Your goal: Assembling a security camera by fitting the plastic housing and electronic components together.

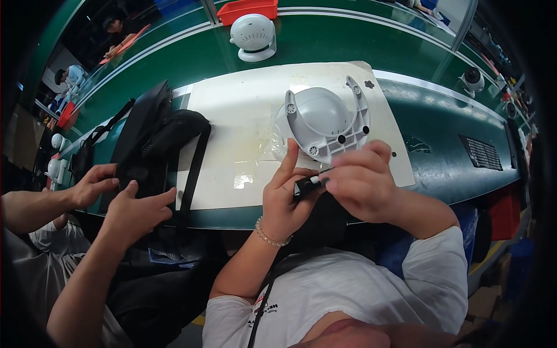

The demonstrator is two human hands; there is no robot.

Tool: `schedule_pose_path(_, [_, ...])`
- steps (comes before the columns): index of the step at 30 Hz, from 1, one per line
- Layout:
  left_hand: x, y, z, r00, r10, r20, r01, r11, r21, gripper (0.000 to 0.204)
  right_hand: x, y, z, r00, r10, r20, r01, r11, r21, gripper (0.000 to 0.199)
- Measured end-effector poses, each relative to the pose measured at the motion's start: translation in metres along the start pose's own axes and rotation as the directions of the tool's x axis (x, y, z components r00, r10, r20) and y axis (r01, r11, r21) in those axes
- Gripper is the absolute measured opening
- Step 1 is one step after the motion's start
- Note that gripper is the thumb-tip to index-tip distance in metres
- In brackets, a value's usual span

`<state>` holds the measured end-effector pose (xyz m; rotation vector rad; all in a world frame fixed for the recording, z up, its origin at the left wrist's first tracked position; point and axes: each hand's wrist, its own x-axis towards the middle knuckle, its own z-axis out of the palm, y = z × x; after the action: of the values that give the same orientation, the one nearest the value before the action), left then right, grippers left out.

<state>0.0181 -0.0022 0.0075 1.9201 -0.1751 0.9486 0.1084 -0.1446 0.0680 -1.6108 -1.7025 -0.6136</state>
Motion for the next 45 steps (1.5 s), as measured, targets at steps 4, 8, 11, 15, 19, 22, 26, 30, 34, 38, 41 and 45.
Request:
schedule_pose_path(4, [0.0, -0.001, -0.001, 0.999, -0.047, -0.007, 0.047, 0.998, -0.033, 0.017, -0.009, -0.003, 0.004, 0.994, -0.102, -0.029, 0.101, 0.993, -0.059, 0.025])
schedule_pose_path(8, [0.001, 0.002, -0.003, 0.998, -0.063, 0.006, 0.063, 0.997, -0.034, 0.017, -0.009, 0.001, 0.008, 0.988, -0.14, -0.072, 0.142, 0.989, 0.029, 0.025])
schedule_pose_path(11, [0.002, 0.003, -0.003, 0.998, -0.056, 0.014, 0.057, 0.997, -0.042, 0.017, -0.002, -0.001, 0.008, 0.944, -0.282, -0.172, 0.297, 0.952, 0.068, 0.029])
schedule_pose_path(15, [-0.002, 0.001, -0.003, 0.991, -0.131, 0.02, 0.133, 0.983, -0.127, 0.015, 0.017, -0.004, 0.016, 0.99, -0.105, -0.099, 0.126, 0.962, 0.24, 0.04])
schedule_pose_path(19, [-0.006, -0.006, -0.001, 0.976, -0.212, 0.042, 0.216, 0.962, -0.165, 0.019, 0.019, -0.007, 0.01, 0.975, -0.216, 0.046, 0.193, 0.935, 0.298, 0.041])
schedule_pose_path(22, [-0.006, -0.007, -0.003, 0.986, -0.16, 0.043, 0.165, 0.978, -0.127, 0.02, 0.02, -0.009, 0.011, 0.968, -0.251, 0.017, 0.231, 0.914, 0.334, 0.04])
schedule_pose_path(26, [-0.004, 0.001, -0.002, 0.964, -0.26, 0.054, 0.265, 0.953, -0.148, 0.019, 0.016, -0.003, 0.021, 0.979, -0.135, -0.15, 0.161, 0.971, 0.178, 0.038])
schedule_pose_path(30, [-0.002, -0.003, -0.006, 0.975, -0.211, 0.062, 0.219, 0.964, -0.154, 0.022, 0.02, -0.009, 0.014, 0.968, -0.247, -0.039, 0.25, 0.947, 0.203, 0.04])
schedule_pose_path(34, [-0.002, -0.003, -0.005, 0.997, -0.073, 0.031, 0.076, 0.992, -0.104, 0.028, 0.016, -0.014, 0.016, 0.955, -0.29, -0.062, 0.296, 0.925, 0.239, 0.041])
schedule_pose_path(38, [-0.003, -0.005, -0.003, 0.996, -0.084, 0.026, 0.087, 0.985, -0.146, 0.03, 0.017, -0.012, 0.015, 0.974, -0.214, -0.079, 0.229, 0.903, 0.364, 0.04])
schedule_pose_path(41, [-0.001, 0.001, -0.005, 0.992, -0.123, 0.04, 0.126, 0.988, -0.092, 0.03, 0.017, -0.013, 0.02, 0.984, -0.102, -0.149, 0.153, 0.908, 0.389, 0.035])
schedule_pose_path(45, [-0.001, 0.0, -0.007, 0.994, -0.102, 0.041, 0.104, 0.993, -0.055, 0.022, 0.018, -0.014, 0.008, 0.984, -0.168, 0.063, 0.113, 0.851, 0.513, 0.028])
